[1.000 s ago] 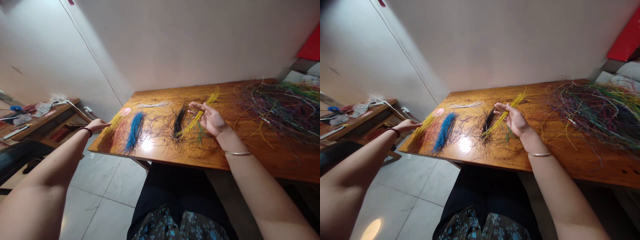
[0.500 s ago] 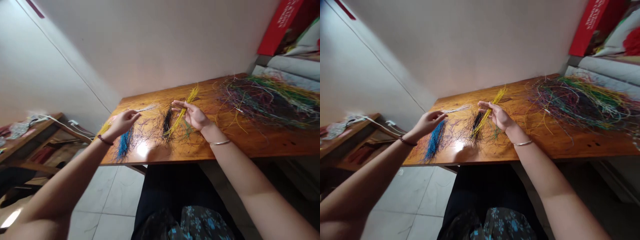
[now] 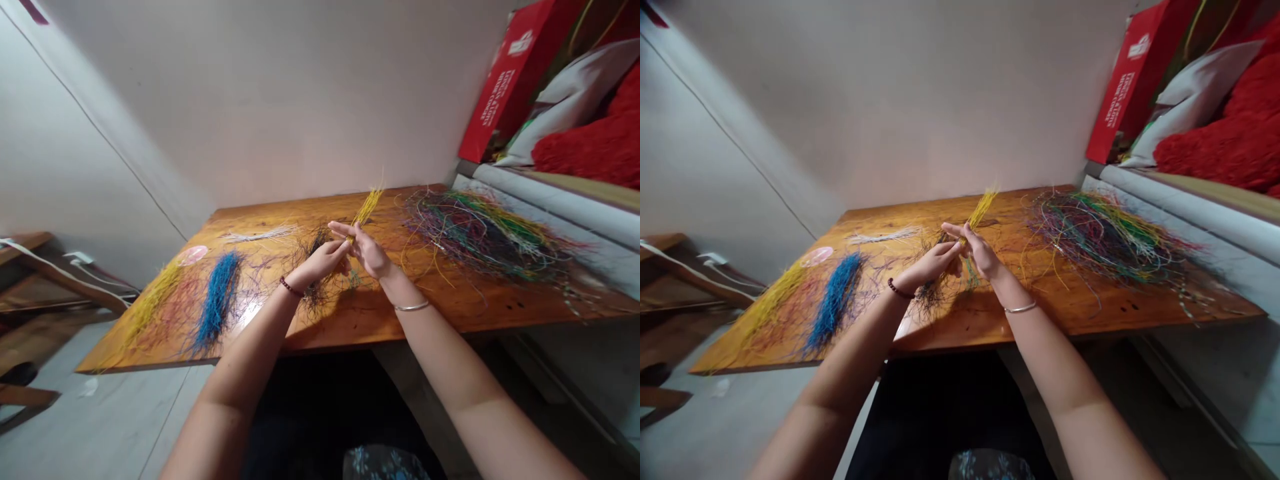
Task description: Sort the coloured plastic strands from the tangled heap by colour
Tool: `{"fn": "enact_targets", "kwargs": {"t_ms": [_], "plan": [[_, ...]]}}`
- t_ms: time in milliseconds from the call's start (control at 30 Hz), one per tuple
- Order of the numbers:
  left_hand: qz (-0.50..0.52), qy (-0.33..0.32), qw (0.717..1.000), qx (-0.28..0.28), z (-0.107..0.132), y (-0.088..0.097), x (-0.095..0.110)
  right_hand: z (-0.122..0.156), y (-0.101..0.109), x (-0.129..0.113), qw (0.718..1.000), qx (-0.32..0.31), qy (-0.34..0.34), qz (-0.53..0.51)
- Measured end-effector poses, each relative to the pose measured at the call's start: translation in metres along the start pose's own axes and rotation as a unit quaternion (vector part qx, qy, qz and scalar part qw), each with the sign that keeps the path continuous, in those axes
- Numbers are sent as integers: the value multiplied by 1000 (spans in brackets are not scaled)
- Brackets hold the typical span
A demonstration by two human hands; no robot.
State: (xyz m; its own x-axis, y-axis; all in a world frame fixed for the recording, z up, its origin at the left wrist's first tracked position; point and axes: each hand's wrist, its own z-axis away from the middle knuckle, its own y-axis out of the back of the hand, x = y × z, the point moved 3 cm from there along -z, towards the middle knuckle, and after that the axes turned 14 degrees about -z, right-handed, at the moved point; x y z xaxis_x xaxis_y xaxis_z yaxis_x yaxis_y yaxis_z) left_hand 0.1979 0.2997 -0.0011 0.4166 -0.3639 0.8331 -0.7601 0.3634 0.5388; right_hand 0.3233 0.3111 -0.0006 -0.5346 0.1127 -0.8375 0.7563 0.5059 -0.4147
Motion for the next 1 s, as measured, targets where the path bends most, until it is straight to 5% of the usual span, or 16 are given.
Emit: {"fn": "enact_targets", "kwargs": {"t_ms": [267, 600, 1000], "plan": [[126, -27, 986, 107, -4, -13, -25, -1, -2, 10, 998, -11, 25, 49], [119, -56, 964, 229, -8, -14, -37, -3, 17, 8, 962, 199, 109, 149], [16, -76, 965, 249, -4, -18, -37, -4, 10, 10, 958, 192, 105, 184]]}}
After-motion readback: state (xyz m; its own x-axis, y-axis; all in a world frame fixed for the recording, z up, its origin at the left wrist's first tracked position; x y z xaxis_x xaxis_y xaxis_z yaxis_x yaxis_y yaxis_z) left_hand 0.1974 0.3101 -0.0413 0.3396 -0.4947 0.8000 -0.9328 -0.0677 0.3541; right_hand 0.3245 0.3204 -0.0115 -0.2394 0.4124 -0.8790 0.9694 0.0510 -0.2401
